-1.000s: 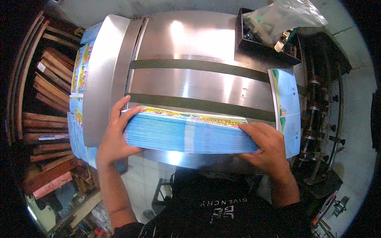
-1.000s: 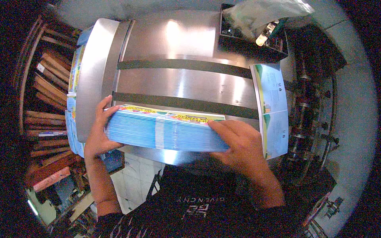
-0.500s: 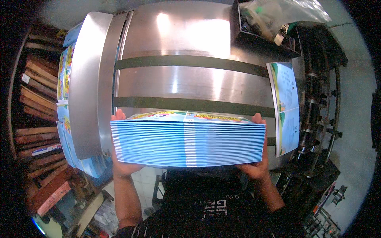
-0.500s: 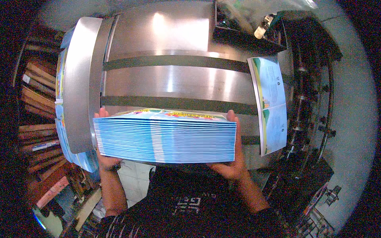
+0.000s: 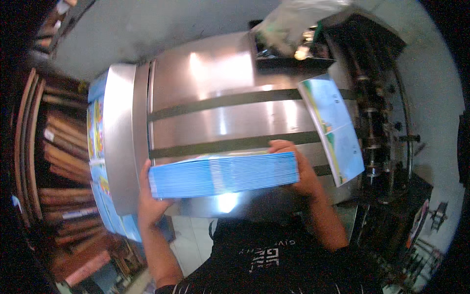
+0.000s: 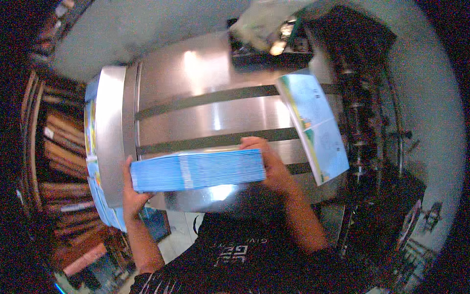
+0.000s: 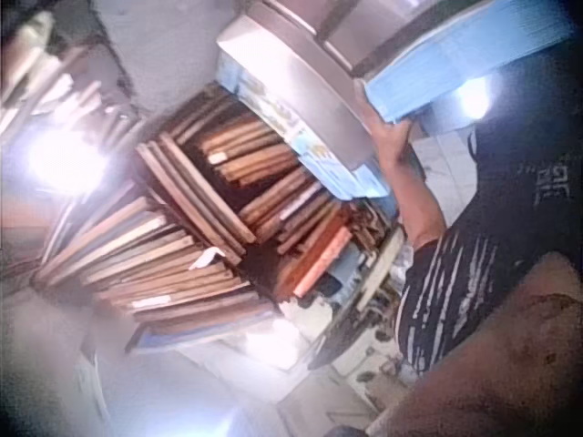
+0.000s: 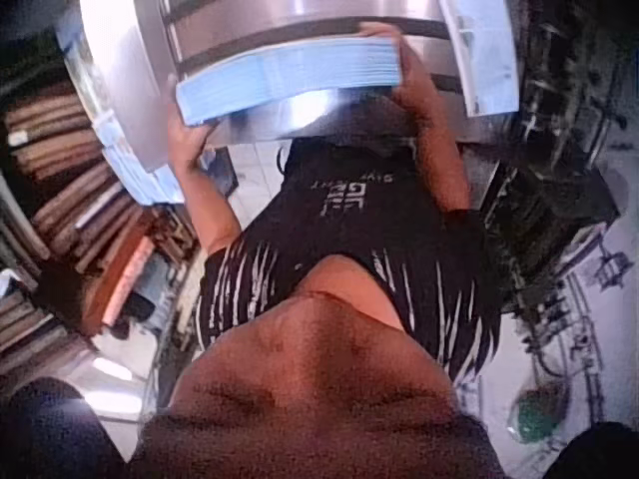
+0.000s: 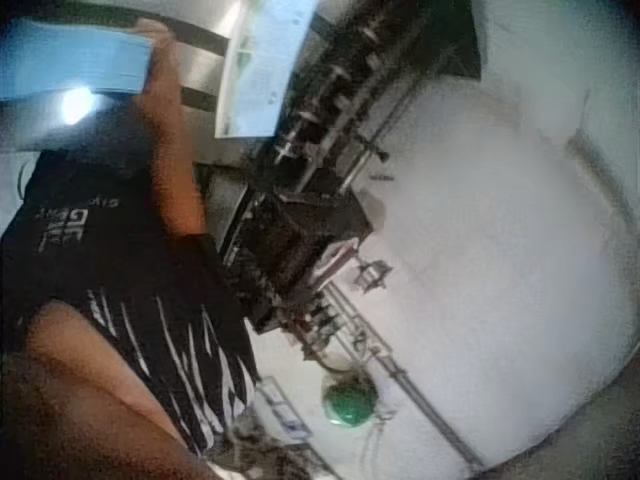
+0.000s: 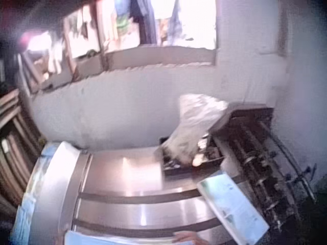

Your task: The person aligns a stack of printed brochures on a metal surface by hand, then relocates to a table to open individual folded papers one by one and place them onto a machine's intake.

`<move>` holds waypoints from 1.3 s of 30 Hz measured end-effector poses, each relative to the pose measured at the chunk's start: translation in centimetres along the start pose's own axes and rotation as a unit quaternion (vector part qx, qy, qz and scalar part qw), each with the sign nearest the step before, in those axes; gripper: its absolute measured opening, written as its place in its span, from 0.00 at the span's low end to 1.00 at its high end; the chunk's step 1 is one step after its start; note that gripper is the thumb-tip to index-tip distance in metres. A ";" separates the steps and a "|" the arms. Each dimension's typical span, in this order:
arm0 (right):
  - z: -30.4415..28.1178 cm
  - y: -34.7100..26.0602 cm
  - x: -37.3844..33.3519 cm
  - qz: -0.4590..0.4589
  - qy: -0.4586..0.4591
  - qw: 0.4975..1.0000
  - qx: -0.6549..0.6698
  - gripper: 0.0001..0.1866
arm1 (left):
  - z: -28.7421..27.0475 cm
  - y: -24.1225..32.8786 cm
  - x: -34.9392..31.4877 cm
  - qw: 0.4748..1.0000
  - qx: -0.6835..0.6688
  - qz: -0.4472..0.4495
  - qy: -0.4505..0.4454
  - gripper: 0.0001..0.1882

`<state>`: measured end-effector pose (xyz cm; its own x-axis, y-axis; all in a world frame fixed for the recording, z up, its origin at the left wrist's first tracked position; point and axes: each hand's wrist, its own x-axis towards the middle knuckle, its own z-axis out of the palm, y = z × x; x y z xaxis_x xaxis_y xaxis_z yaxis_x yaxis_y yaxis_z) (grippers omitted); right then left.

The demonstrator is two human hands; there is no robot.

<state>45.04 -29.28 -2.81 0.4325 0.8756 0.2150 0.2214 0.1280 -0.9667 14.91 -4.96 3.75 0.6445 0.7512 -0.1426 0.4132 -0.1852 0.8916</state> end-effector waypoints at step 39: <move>-4.6 -5.9 -12.2 0.337 0.359 0.794 -0.356 0.18 | 10.3 11.0 1.5 0.854 0.369 0.298 -0.214 0.32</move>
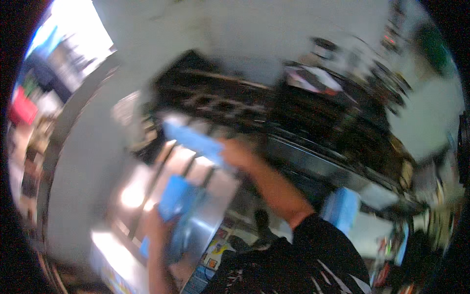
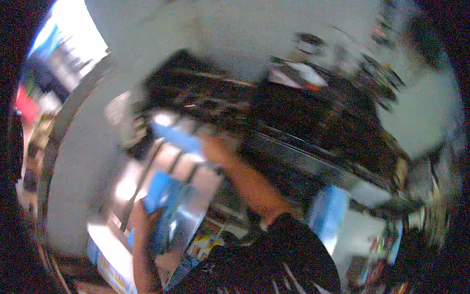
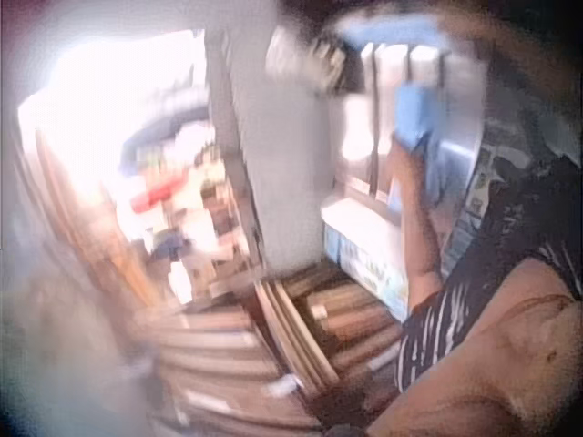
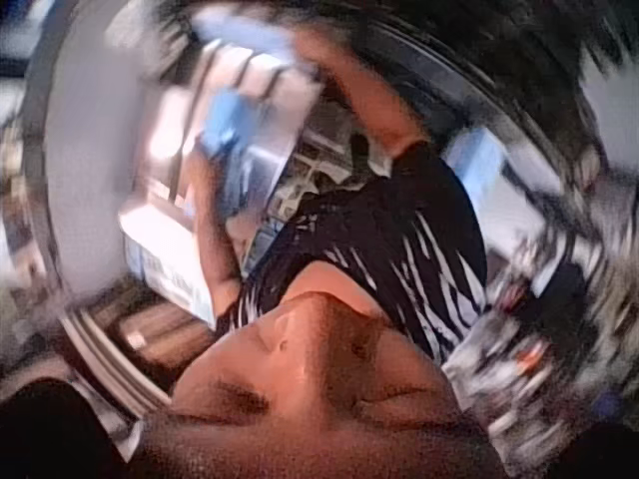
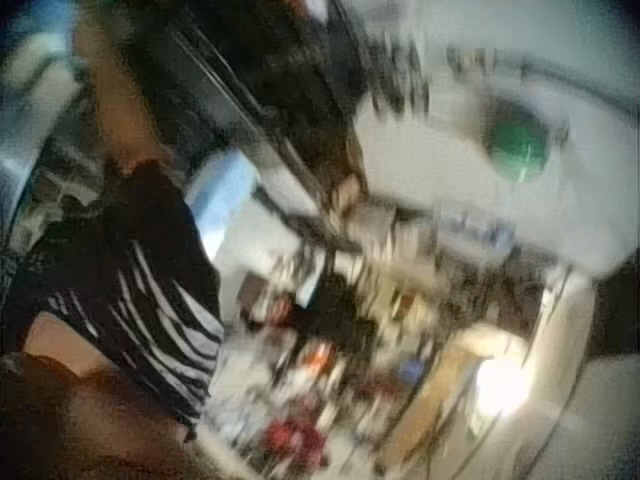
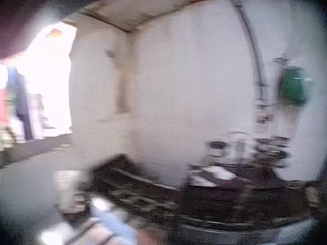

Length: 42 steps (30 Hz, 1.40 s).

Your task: The person aligns a stack of printed brochures on a metal surface by hand, then relocates to a table to open individual folded papers one by one and place them onto a machine's intake.

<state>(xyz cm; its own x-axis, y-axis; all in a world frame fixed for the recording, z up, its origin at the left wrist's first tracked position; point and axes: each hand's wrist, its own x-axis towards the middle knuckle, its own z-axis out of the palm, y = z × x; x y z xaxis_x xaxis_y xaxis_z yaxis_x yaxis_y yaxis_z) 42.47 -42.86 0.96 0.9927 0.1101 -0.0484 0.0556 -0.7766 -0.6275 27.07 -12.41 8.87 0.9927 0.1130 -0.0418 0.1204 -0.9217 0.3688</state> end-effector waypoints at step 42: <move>-6.1 24.3 -78.3 0.414 0.583 0.625 0.313 0.18 | 6.7 27.4 -19.7 0.900 -0.295 0.244 -0.209 0.27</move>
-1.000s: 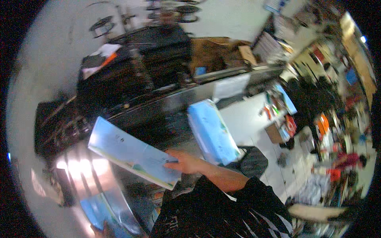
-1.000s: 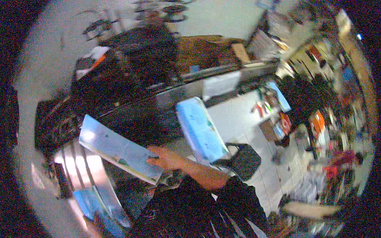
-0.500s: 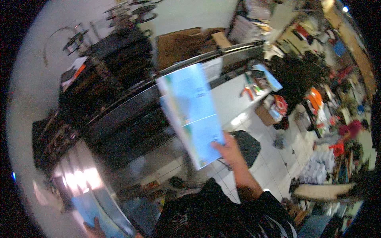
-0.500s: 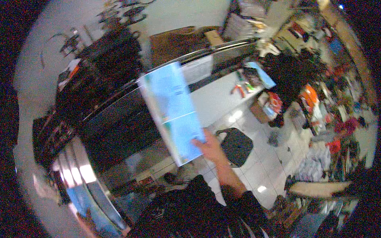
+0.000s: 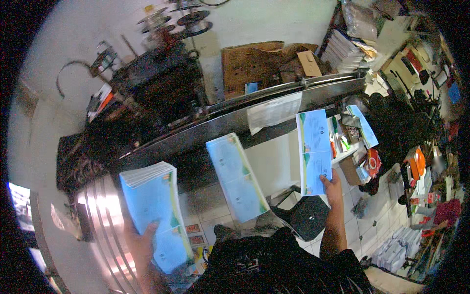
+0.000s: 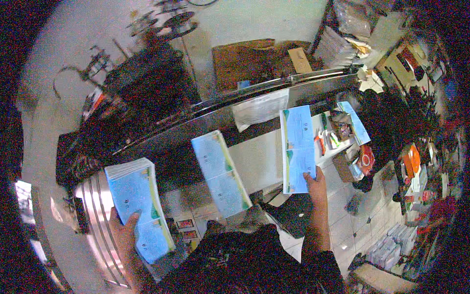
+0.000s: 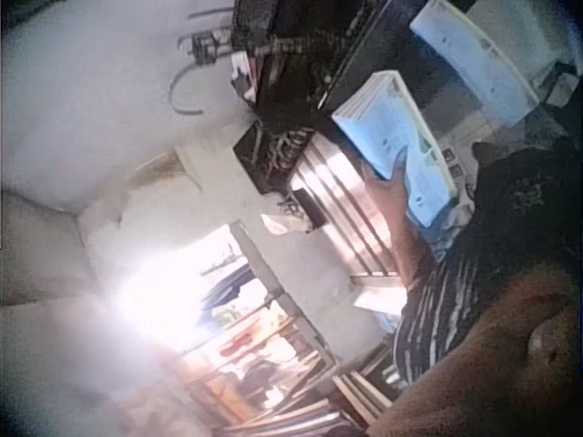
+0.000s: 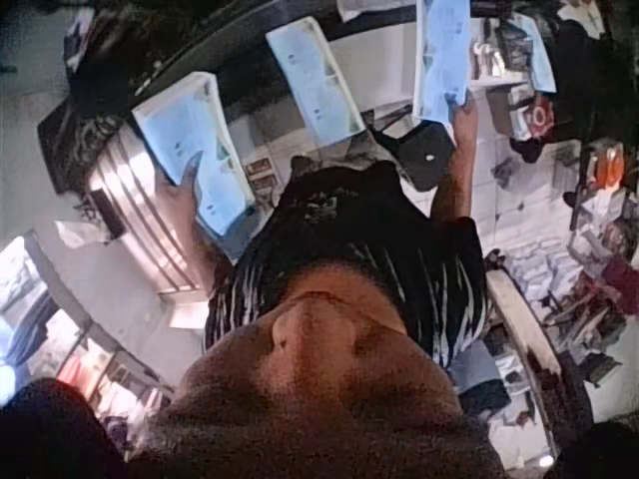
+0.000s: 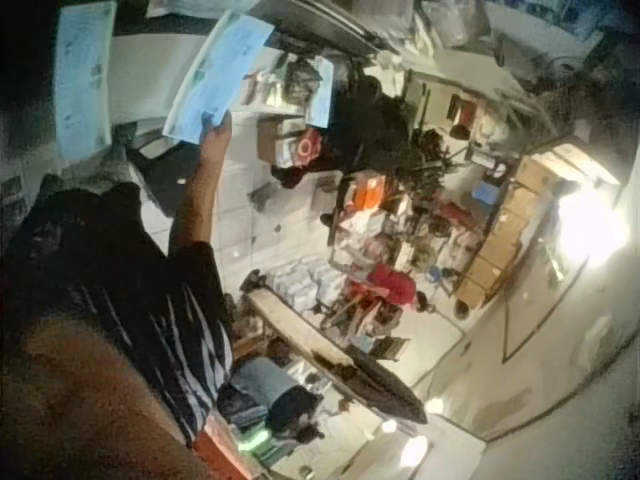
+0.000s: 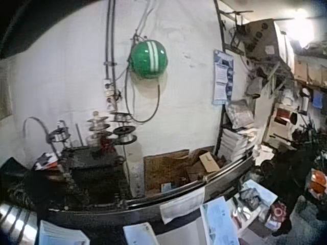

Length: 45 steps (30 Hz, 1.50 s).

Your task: The person aligns a stack of printed brochures on a metal surface by hand, then relocates to a table to open individual folded papers one by one and place them onto a machine's intake.

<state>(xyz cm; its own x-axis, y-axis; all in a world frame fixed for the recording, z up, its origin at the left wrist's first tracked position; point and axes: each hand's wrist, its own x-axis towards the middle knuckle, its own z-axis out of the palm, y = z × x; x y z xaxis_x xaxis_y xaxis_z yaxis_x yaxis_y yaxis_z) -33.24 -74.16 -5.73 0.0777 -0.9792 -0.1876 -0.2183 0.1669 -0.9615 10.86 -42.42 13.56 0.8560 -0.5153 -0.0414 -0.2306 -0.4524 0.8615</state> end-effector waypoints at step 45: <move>-44.7 11.7 44.7 0.115 -0.146 0.850 -0.493 0.26 | 58.9 7.1 9.1 0.826 0.214 -0.079 -0.516 0.35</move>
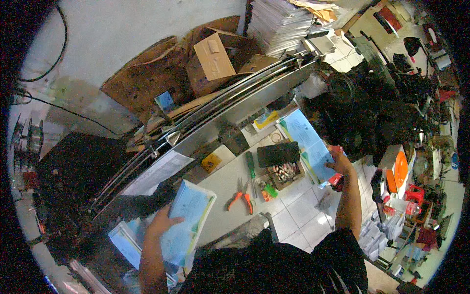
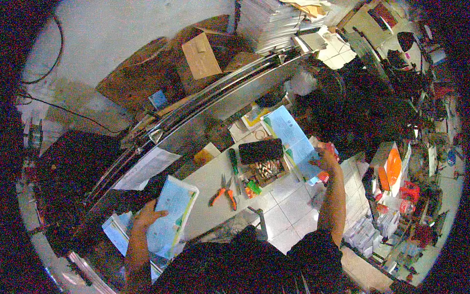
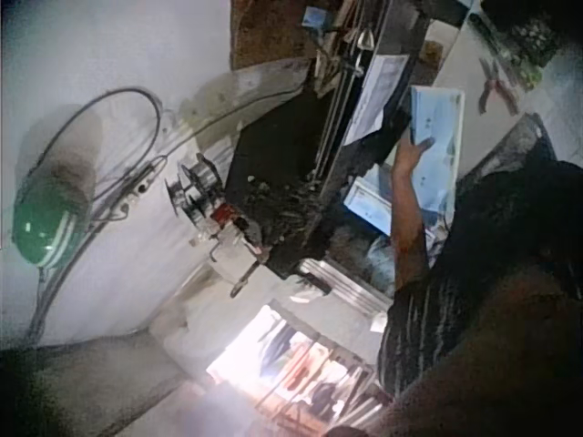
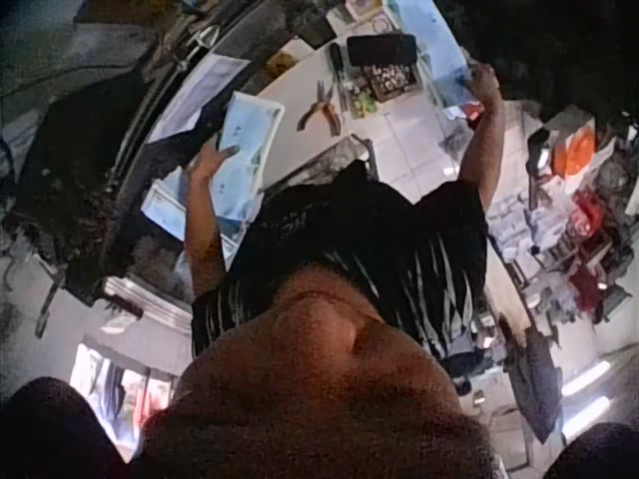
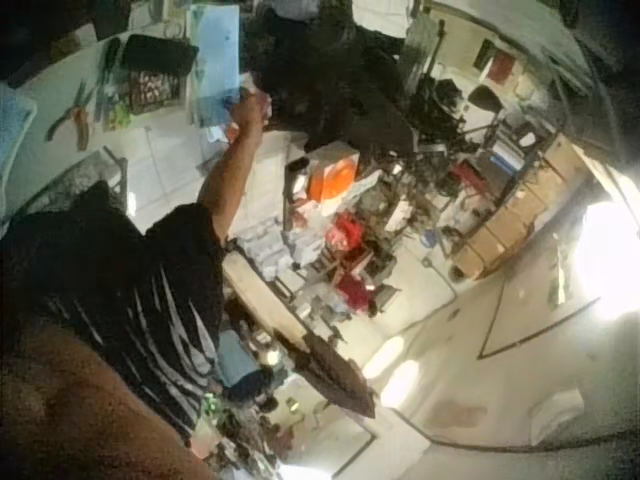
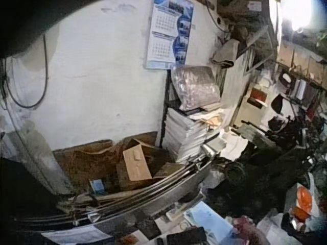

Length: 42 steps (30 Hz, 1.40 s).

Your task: The person aligns a stack of printed brochures on a metal surface by hand, then relocates to a table to open individual folded papers one by one and place them onto a machine's intake.

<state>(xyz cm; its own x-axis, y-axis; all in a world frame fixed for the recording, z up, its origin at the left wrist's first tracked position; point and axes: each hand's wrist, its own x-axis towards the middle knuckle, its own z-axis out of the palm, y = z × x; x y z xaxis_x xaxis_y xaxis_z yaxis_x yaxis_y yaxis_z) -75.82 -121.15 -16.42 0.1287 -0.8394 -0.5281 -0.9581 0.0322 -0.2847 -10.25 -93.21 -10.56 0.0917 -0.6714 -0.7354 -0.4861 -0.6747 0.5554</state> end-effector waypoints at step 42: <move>26.5 -34.7 -17.7 -0.651 0.062 0.749 -0.111 0.41 | 17.1 4.2 -8.9 0.907 0.212 0.184 0.313 0.31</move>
<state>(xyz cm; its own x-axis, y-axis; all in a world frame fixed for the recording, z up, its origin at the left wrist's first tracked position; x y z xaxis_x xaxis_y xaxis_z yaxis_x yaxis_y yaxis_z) -38.10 -93.06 -18.40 0.9785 -0.1266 0.1631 -0.0632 -0.9358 -0.3468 -27.97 -84.79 -8.34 0.2662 -0.9595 -0.0917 -0.8624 -0.2796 0.4220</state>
